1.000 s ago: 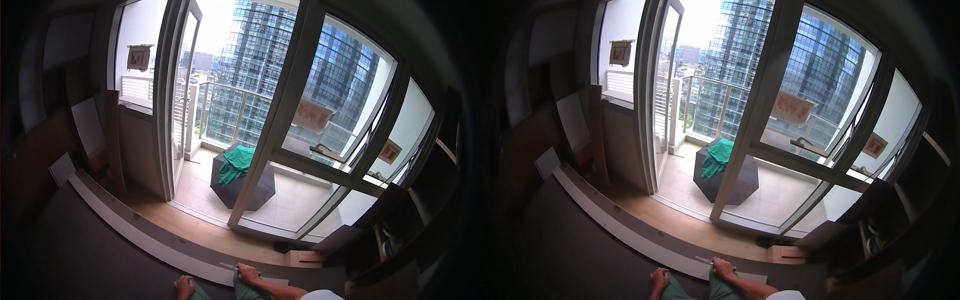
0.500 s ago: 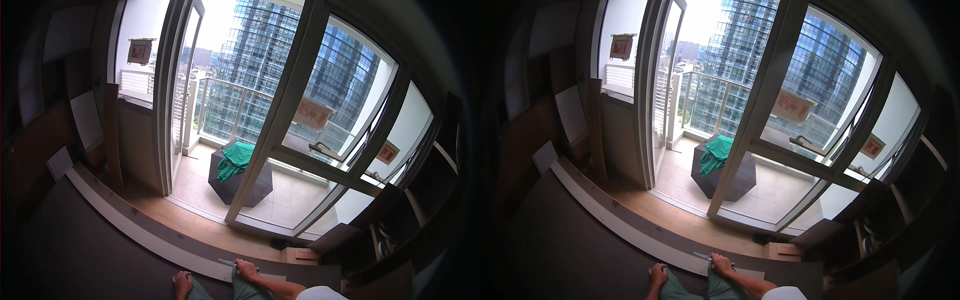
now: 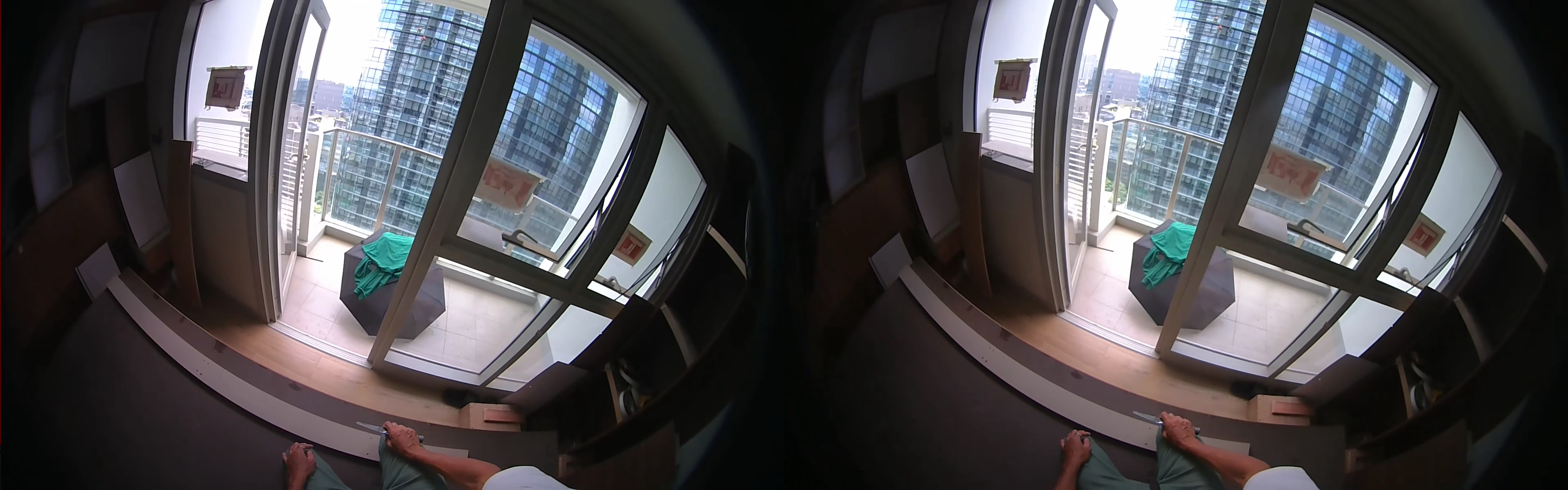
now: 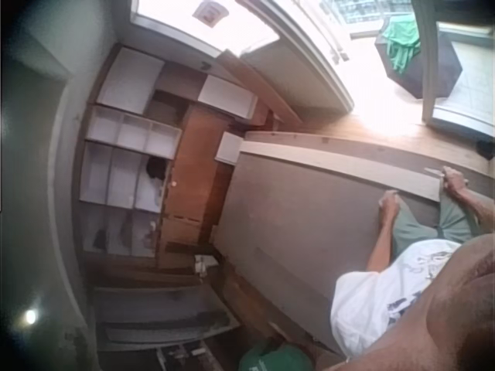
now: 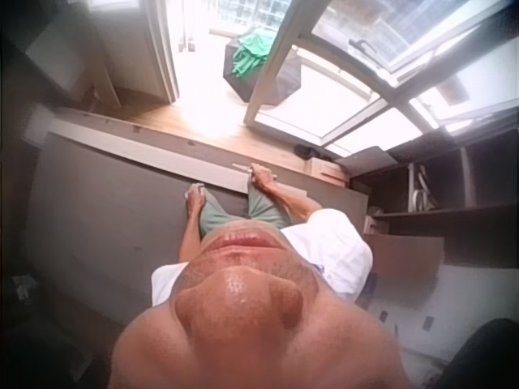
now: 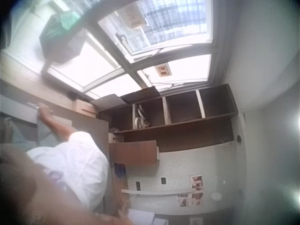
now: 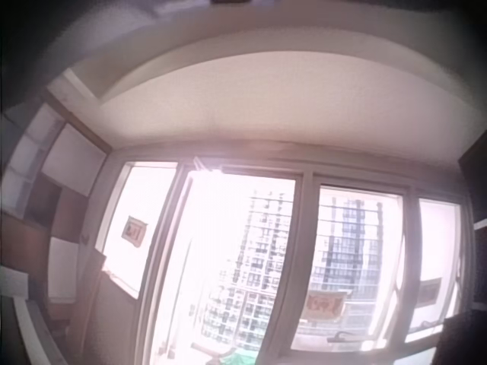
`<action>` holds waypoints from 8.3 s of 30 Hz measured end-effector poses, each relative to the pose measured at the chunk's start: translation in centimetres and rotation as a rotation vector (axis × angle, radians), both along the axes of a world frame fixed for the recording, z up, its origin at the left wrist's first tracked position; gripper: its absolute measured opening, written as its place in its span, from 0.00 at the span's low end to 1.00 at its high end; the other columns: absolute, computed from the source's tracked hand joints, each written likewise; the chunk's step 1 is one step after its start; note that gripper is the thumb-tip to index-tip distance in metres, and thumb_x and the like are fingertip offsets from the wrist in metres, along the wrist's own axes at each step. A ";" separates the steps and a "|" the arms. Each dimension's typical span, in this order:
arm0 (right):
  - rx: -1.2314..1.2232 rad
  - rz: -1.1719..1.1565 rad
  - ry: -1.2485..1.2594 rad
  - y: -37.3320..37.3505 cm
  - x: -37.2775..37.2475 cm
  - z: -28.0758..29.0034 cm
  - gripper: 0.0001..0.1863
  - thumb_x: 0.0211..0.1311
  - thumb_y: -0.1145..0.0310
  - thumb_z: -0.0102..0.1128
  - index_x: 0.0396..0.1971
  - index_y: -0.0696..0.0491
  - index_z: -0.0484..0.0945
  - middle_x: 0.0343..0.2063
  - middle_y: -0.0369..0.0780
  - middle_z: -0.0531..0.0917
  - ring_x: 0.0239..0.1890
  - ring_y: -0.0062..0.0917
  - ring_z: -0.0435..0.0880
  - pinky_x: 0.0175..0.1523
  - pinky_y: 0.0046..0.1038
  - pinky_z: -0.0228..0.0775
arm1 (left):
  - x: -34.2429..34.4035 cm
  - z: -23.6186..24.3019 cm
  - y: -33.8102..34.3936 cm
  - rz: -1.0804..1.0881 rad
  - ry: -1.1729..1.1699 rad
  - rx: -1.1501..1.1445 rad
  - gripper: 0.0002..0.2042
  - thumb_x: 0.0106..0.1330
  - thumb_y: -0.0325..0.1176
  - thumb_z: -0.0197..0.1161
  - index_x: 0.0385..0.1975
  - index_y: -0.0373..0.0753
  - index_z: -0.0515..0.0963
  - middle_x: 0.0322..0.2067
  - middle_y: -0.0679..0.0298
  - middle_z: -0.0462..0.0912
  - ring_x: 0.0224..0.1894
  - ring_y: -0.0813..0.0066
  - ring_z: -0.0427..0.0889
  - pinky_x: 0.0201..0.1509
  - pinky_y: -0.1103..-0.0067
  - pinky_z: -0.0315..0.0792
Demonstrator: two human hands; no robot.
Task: The person uses a utility knife to cut a thin laminate panel placed on top of a larger wooden board while two other people assist by holding and moving the materials.
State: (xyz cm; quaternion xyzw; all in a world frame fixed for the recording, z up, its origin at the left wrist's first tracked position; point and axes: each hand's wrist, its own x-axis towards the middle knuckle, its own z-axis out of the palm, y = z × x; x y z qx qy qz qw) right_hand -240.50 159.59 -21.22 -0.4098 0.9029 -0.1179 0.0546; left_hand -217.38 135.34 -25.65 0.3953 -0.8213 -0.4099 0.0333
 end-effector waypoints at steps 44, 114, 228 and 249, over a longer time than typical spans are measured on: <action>0.068 0.078 -0.050 0.4 0.2 -1.0 0.17 0.58 0.68 0.60 0.47 0.52 0.72 0.37 0.47 0.81 0.39 0.44 0.85 0.43 0.47 0.78 | 0.3 -3.1 0.1 -0.008 -0.074 0.084 0.13 0.65 0.36 0.59 0.48 0.50 0.83 0.56 0.63 0.80 0.67 0.63 0.72 0.77 0.44 0.46; 0.615 0.330 -0.717 -28.1 -8.3 -12.2 0.13 0.74 0.61 0.52 0.48 0.54 0.66 0.32 0.55 0.82 0.33 0.58 0.81 0.36 0.55 0.73 | -13.8 -16.1 -30.6 0.709 -0.257 -0.565 0.23 0.65 0.25 0.54 0.61 0.48 0.66 0.70 0.59 0.66 0.75 0.51 0.60 0.75 0.44 0.49; 0.202 0.294 -0.951 -53.9 -13.0 -15.8 0.19 0.66 0.55 0.63 0.34 0.59 0.76 0.24 0.54 0.80 0.31 0.51 0.81 0.38 0.43 0.71 | -13.9 -16.5 -30.7 0.646 -0.306 -0.609 0.26 0.62 0.21 0.54 0.61 0.46 0.65 0.71 0.53 0.63 0.76 0.45 0.58 0.74 0.43 0.49; -0.001 0.286 -0.792 -54.3 -12.5 -16.9 0.14 0.66 0.58 0.65 0.39 0.54 0.79 0.31 0.49 0.80 0.34 0.48 0.80 0.40 0.43 0.70 | -14.7 -16.2 -30.7 0.648 -0.273 -0.571 0.26 0.63 0.22 0.53 0.63 0.46 0.64 0.70 0.53 0.64 0.76 0.44 0.58 0.74 0.43 0.48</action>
